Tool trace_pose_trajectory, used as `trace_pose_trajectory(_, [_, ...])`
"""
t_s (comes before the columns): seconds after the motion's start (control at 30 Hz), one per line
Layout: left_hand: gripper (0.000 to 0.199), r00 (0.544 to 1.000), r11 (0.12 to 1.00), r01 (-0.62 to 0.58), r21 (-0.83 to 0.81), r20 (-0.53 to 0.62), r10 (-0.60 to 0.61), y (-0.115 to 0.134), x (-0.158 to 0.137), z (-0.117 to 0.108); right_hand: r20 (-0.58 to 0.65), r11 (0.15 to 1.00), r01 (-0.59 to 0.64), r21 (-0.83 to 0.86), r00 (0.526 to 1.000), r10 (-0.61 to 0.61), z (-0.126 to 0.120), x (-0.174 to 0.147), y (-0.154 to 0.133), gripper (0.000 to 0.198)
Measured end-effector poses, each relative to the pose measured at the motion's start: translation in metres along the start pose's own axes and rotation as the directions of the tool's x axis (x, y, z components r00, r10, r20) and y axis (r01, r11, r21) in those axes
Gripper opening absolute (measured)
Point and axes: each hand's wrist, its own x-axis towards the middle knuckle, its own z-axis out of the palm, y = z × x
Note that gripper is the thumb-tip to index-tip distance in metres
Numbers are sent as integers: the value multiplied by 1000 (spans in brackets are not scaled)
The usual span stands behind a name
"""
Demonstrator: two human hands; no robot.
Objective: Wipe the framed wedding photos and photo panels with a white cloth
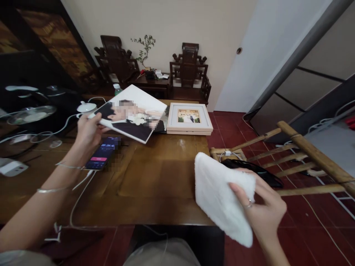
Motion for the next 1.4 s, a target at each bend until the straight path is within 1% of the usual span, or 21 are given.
trace_pose_trajectory(0.03, [11, 1000, 1000, 10, -4, -14, -10, 4, -6, -7, 12, 994, -112, -2, 994, 112, -2, 2, 2, 16])
trace_pose_trajectory(0.1, [9, 999, 1000, 3, -30, -40, -5, 9, -20, -19, 51, 950, -311, 41, 950, 309, -4, 7, 6, 27])
trace_pose_trajectory(0.2, [15, 997, 998, 25, -59, -74, -29, 5, -39, -32, 180, 822, -541, 177, 839, 513, -3, 18, 12, 44])
trace_pose_trajectory(0.27, [18, 995, 997, 53, -62, -83, -59, -2, -50, -38, 312, 687, -677, 266, 734, 603, -1, 22, 14, 51])
trace_pose_trajectory(0.33, [24, 994, 994, 95, -46, -55, -98, -12, -60, -42, 429, 548, -774, 318, 633, 645, 2, 23, 16, 52])
trace_pose_trajectory(0.37, [28, 992, 992, 121, -37, -27, -122, -18, -65, -43, 462, 503, -799, 330, 602, 652, 3, 23, 17, 50])
trace_pose_trajectory(0.4, [31, 989, 989, 146, -23, 2, -146, -23, -69, -43, 474, 480, -809, 340, 588, 655, 4, 23, 18, 48])
trace_pose_trajectory(0.43, [35, 984, 985, 174, -4, 26, -174, -29, -73, -42, 471, 480, -805, 349, 593, 653, 5, 22, 19, 47])
trace_pose_trajectory(0.53, [41, 972, 979, 199, 38, 122, -203, -47, -82, -34, 420, 544, -751, 373, 660, 623, 5, 23, 24, 48])
trace_pose_trajectory(0.6, [43, 967, 980, 190, 61, 159, -197, -60, -87, -26, 386, 632, -692, 347, 720, 576, 3, 26, 28, 52])
trace_pose_trajectory(0.67, [46, 945, 969, 232, 86, 218, -245, -73, -90, -17, 358, 743, -611, 274, 782, 510, 2, 31, 32, 58])
trace_pose_trajectory(0.73, [49, 918, 956, 281, 79, 268, -292, -85, -91, -8, 337, 817, -533, 217, 827, 450, 3, 36, 34, 65])
trace_pose_trajectory(0.9, [48, 894, 946, 307, 107, 309, -325, -106, -86, 12, 324, 839, -473, 269, 865, 384, 19, 53, 40, 70])
trace_pose_trajectory(1.03, [47, 874, 931, 336, 146, 320, -365, -113, -77, 23, 395, 814, -500, 295, 840, 372, 37, 64, 44, 60])
trace_pose_trajectory(1.1, [48, 872, 931, 323, 170, 329, -363, -115, -72, 27, 422, 847, -448, 286, 853, 308, 43, 70, 44, 58])
trace_pose_trajectory(1.13, [48, 870, 931, 316, 185, 334, -362, -115, -70, 29, 419, 889, -372, 269, 876, 240, 45, 73, 44, 59])
trace_pose_trajectory(1.2, [47, 874, 934, 290, 208, 341, -347, -115, -68, 33, 386, 972, -133, 194, 921, 49, 50, 80, 43, 62])
trace_pose_trajectory(1.27, [45, 873, 941, 257, 220, 363, -324, -113, -69, 36, 349, 989, 135, 55, 926, -146, 57, 84, 43, 61])
trace_pose_trajectory(1.33, [41, 853, 943, 228, 240, 417, -313, -111, -72, 39, 358, 933, 350, -87, 885, -299, 71, 82, 43, 53])
trace_pose_trajectory(1.37, [39, 839, 943, 207, 261, 449, -308, -109, -74, 40, 392, 890, 439, -125, 846, -362, 79, 77, 43, 49])
trace_pose_trajectory(1.4, [39, 828, 941, 175, 290, 474, -300, -107, -76, 40, 445, 844, 520, -130, 791, -419, 89, 70, 43, 48])
